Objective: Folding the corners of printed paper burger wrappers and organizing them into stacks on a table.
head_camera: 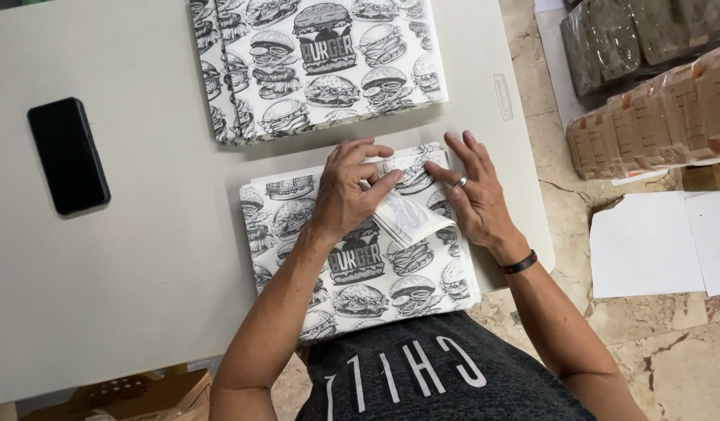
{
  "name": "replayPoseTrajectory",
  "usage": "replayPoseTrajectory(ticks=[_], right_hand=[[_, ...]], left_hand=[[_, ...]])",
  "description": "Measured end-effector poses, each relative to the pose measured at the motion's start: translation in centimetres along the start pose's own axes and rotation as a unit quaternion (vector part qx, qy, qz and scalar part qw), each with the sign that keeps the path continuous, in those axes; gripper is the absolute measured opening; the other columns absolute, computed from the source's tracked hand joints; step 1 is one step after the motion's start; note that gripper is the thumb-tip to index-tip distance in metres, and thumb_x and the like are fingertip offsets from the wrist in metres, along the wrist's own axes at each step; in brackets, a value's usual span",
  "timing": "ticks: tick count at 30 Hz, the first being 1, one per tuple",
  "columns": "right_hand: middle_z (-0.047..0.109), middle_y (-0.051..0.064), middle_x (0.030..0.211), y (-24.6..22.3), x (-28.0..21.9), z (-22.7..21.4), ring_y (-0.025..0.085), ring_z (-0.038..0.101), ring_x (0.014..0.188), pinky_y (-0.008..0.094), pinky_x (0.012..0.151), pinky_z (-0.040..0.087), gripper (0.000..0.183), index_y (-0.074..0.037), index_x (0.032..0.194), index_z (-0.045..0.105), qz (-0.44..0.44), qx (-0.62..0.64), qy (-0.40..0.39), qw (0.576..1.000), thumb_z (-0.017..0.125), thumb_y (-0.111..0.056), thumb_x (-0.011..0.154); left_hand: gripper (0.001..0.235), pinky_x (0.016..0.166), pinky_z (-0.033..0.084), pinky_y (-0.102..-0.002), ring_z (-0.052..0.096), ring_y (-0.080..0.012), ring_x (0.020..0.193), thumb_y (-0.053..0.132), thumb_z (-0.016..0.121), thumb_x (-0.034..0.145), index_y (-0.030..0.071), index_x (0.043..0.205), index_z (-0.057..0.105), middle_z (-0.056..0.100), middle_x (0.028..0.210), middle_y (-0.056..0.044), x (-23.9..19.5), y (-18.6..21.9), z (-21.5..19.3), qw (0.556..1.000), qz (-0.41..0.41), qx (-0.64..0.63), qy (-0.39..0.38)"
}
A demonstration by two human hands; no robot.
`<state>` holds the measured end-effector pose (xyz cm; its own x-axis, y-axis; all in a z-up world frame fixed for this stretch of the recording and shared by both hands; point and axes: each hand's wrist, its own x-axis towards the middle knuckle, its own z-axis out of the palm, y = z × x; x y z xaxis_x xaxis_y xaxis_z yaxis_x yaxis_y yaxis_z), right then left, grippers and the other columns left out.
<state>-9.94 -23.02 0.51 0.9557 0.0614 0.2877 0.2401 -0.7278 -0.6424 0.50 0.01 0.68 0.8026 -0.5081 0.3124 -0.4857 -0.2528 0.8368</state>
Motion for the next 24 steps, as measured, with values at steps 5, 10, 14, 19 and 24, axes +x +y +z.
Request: replayPoseTrajectory(ticks=[5, 10, 14, 19, 24], right_hand=[[0.036, 0.016, 0.162, -0.1, 0.0, 0.1, 0.042, 0.02, 0.153, 0.061, 0.121, 0.011, 0.061, -0.03, 0.141, 0.061, -0.005, -0.01, -0.014, 1.0, 0.02, -0.055, 0.105], [0.041, 0.016, 0.157, 0.5, -0.3, -0.4, 0.041, 0.027, 0.151, 0.059, 0.121, 0.023, 0.058, -0.021, 0.142, 0.06, -0.005, 0.059, 0.036, 0.998, 0.023, -0.049, 0.107], [0.042, 0.019, 0.156, 0.3, -0.1, -0.2, 0.046, 0.028, 0.149, 0.064, 0.118, 0.024, 0.05, -0.021, 0.136, 0.065, 0.005, 0.054, 0.043, 0.998, 0.027, -0.039, 0.109], [0.042, 0.018, 0.156, 0.5, -0.2, 0.1, 0.047, 0.027, 0.149, 0.065, 0.117, 0.025, 0.049, -0.025, 0.138, 0.064, -0.008, 0.017, 0.031, 0.999, 0.029, -0.044, 0.108], [0.039, 0.015, 0.16, 0.2, 0.0, 0.1, 0.044, 0.024, 0.151, 0.061, 0.12, 0.017, 0.053, -0.028, 0.141, 0.062, -0.004, -0.004, 0.003, 1.0, 0.027, -0.049, 0.107]], left_hand=[[0.046, 0.11, 0.038, -0.055, 0.067, -0.0307, 0.113, 0.029, 0.079, 0.093, 0.011, 0.059, 0.054, 0.072, 0.092, -0.004, -0.3, -0.7, 0.5, 1.0, 0.006, -0.004, 0.004], [0.034, 0.111, 0.04, -0.055, 0.071, -0.0266, 0.1, 0.037, 0.083, 0.09, 0.014, 0.073, 0.064, 0.067, 0.074, -0.002, -0.8, -1.9, 1.2, 0.998, -0.017, -0.039, 0.043], [0.042, 0.111, 0.039, -0.055, 0.071, -0.0253, 0.101, 0.038, 0.078, 0.095, 0.014, 0.064, 0.063, 0.066, 0.07, -0.001, -0.4, -1.9, 1.1, 0.998, -0.002, -0.045, 0.033], [0.045, 0.108, 0.041, -0.054, 0.064, -0.0335, 0.119, 0.028, 0.079, 0.093, 0.011, 0.057, 0.057, 0.074, 0.103, -0.006, -0.1, 0.1, 0.0, 0.999, -0.002, -0.033, 0.01], [0.045, 0.11, 0.04, -0.053, 0.063, -0.0346, 0.122, 0.028, 0.08, 0.092, 0.01, 0.058, 0.056, 0.075, 0.109, -0.007, -0.2, -0.2, 0.2, 1.0, -0.007, -0.009, -0.005]])
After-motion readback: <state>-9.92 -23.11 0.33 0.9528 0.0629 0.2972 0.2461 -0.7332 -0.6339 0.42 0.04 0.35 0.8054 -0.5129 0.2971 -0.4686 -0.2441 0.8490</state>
